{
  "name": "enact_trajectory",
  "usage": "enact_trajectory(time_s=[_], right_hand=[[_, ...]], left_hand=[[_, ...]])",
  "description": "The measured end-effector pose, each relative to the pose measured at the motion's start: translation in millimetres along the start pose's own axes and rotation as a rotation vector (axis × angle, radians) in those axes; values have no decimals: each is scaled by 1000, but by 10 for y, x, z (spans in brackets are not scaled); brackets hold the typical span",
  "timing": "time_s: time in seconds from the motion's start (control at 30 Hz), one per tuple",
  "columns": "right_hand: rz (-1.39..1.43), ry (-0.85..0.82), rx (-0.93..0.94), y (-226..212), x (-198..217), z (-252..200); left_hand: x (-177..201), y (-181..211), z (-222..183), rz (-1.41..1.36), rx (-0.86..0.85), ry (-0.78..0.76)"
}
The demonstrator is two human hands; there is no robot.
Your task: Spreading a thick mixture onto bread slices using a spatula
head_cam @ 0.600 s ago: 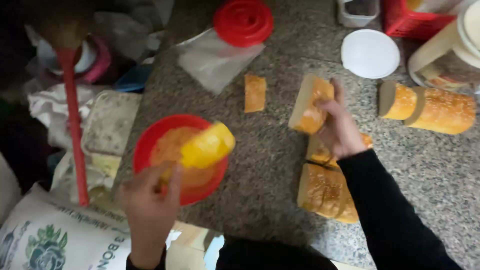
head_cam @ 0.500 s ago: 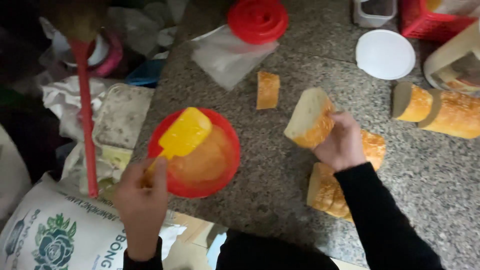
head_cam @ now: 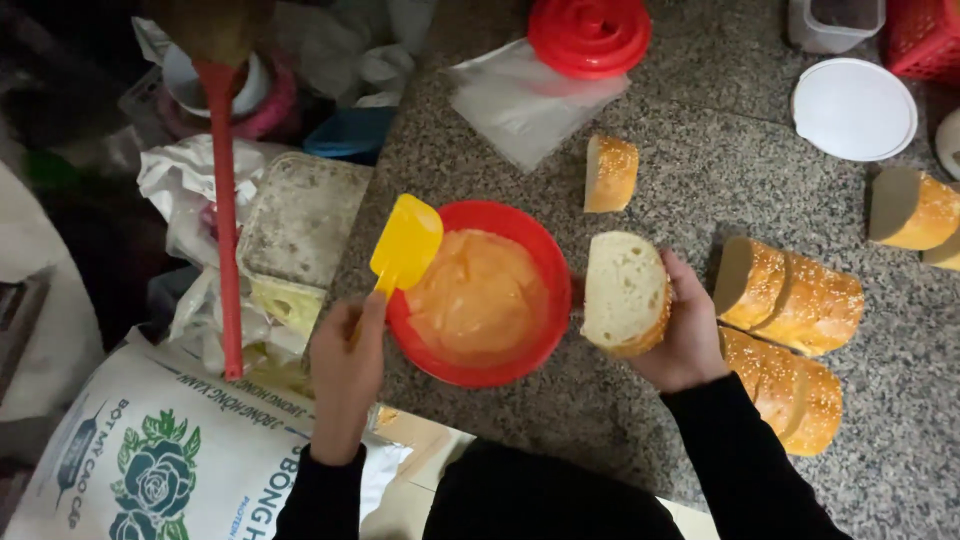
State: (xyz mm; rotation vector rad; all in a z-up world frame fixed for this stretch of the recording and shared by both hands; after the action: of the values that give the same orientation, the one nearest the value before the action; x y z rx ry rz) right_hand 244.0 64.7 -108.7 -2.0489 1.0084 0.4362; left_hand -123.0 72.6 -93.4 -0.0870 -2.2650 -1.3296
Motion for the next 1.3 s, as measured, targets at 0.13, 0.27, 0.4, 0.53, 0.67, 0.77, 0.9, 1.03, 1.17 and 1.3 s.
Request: enact_trajectory(time_s=[0.13,0.27,0.4,0.53,0.67,0.77,0.9,1.03,1.17,1.3], right_hand=[[-8,79,5,101,122,-193],[-54,194,-69,222,221,-376],[-96,199,-29,176,222,-420],[-119,191,-21,196,529,-210],[-99,227,-50,253,596,-201],[-123,205,-63,271,592,-192],[-146,159,-66,233,518,-205],[-106,187,-72,276,694,-153],[-60,45,-75,334,951,-15],[-77,35,-66,347,953,-29]], left_hand=[[-15,-69,330,-32,-40,-48],[-75,330,383,140,-192,-78],[-66,579,246,567,-871,314],[-187,957,-270,652,-1029,229],[-484,940,-568,810,-1013,122],[-662,897,-617,871,-1050,159],[-841,1001,-748,974,-1183,320],[-966,1047,-769,1105,-1107,257],[-1045,1020,-699,1088,-1129,177],[-964,897,-613,1010,-1171,91]])
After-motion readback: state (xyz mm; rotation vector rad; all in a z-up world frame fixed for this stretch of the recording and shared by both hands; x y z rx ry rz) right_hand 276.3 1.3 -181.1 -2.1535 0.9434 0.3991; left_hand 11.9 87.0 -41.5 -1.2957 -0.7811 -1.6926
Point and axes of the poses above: each hand's wrist, its own z-axis towards the middle knuckle, its own x-axis out of the back of the hand, y = z × x, the point moved 6 cm from there along z, towards the middle knuckle, and after that the axes turned 4 degrees about x, right-handed, at the moved point
